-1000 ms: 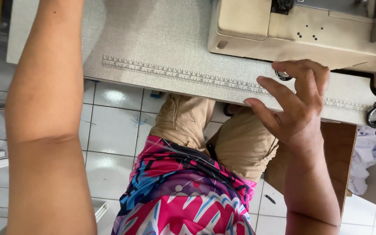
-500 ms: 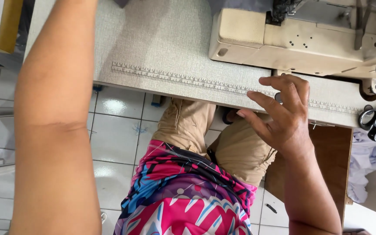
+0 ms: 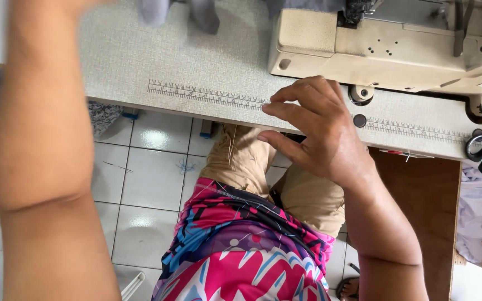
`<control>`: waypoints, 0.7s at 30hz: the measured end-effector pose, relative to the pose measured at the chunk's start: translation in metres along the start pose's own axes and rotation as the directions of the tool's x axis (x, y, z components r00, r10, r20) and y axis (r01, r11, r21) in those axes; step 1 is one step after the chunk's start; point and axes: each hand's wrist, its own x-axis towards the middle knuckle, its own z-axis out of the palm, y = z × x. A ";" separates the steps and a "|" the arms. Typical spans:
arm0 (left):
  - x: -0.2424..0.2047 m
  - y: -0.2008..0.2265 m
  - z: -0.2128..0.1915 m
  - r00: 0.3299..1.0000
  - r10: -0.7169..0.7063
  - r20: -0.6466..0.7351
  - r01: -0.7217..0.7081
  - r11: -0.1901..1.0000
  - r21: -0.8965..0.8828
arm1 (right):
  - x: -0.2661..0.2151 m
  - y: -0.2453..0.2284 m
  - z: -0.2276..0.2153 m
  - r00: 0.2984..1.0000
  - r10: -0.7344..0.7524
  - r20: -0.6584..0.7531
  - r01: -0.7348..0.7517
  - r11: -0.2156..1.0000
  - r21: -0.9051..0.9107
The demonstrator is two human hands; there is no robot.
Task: Sewing small fabric components together using an industrial sewing machine in a factory setting.
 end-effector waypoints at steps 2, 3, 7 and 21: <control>-0.006 -0.012 0.014 1.000 -0.014 -0.007 0.014 1.000 -0.016 | 0.000 0.003 0.006 1.000 0.003 0.008 -0.003 1.000 0.022; -0.008 -0.015 0.027 1.000 -0.025 -0.013 0.025 0.999 -0.026 | -0.001 0.004 0.009 1.000 0.007 0.014 -0.008 0.999 0.042; -0.009 -0.044 0.062 0.974 0.182 -0.133 -0.144 0.956 0.257 | -0.011 0.012 0.014 0.996 0.089 0.033 -0.090 0.995 0.040; -0.066 -0.072 0.101 0.986 0.039 -0.160 0.062 0.811 0.582 | -0.012 0.053 0.061 0.970 0.209 0.128 -0.217 0.975 0.057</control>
